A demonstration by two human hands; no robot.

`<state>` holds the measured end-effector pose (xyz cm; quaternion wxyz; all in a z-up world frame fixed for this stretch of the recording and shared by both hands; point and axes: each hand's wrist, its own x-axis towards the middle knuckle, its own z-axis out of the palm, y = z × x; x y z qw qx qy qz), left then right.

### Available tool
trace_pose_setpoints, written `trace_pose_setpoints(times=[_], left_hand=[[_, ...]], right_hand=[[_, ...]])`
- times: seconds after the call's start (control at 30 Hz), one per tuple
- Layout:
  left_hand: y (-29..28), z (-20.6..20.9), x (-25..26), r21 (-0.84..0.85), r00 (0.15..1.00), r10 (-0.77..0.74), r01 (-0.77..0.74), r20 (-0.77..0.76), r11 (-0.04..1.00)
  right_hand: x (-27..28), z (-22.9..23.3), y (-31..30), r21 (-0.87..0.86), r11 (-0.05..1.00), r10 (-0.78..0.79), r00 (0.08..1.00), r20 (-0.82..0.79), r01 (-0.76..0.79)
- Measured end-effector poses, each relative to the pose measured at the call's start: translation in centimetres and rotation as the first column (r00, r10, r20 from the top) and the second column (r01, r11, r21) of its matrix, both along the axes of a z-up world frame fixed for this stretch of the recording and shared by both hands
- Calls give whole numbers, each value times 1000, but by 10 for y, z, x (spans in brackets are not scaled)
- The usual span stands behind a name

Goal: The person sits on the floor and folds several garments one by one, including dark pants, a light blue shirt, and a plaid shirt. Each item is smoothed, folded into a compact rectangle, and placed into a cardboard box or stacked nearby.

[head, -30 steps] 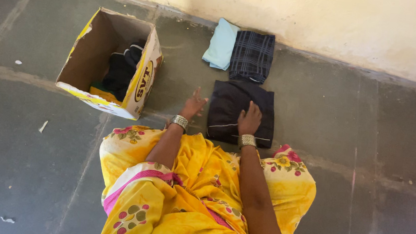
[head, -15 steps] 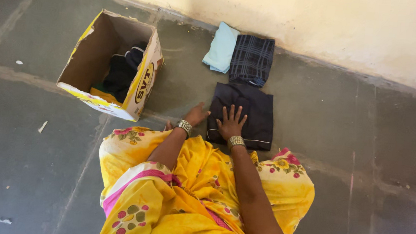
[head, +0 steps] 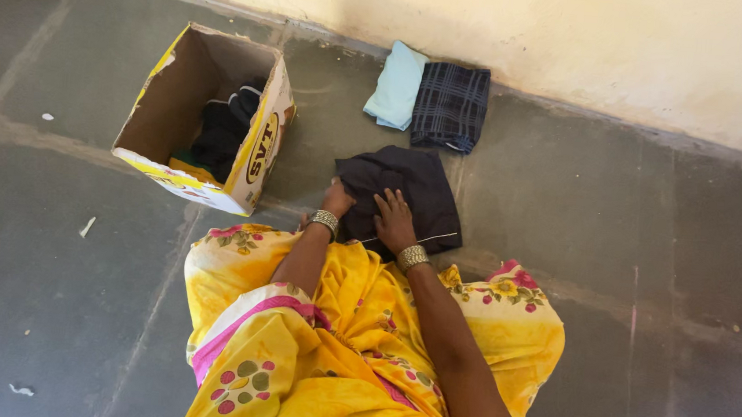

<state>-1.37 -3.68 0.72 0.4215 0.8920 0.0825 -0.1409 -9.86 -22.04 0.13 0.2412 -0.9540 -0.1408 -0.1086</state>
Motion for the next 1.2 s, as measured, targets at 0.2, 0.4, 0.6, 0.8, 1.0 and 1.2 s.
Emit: trace_pose_setpoints(times=[0.2, 0.4, 0.6, 0.8, 1.0, 1.2], left_hand=[[0, -1, 3, -4, 996, 62, -63, -62, 998], [-4, 1, -3, -457, 918, -83, -113, -389, 882], [-24, 35, -11, -668, 988, -103, 1, -114, 744], [-41, 48, -24, -846, 887, -438, 120, -142, 519], [-43, 4, -17, -657, 850, -522, 354, -71, 666], [-39, 4, -23, -444, 891, -450, 424, 50, 790]], right_hand=[[-13, 7, -7, -86, 985, -154, 985, -82, 147], [-13, 6, -7, 94, 992, -74, 993, -95, 83], [8, -5, -21, 740, 636, 142, 908, -394, 222], [13, -6, -56, 705, 380, -168, 794, -585, 599], [6, 6, -90, 428, 434, -566, 610, -555, 792], [3, 15, -68, 212, 661, -705, 693, -152, 719]])
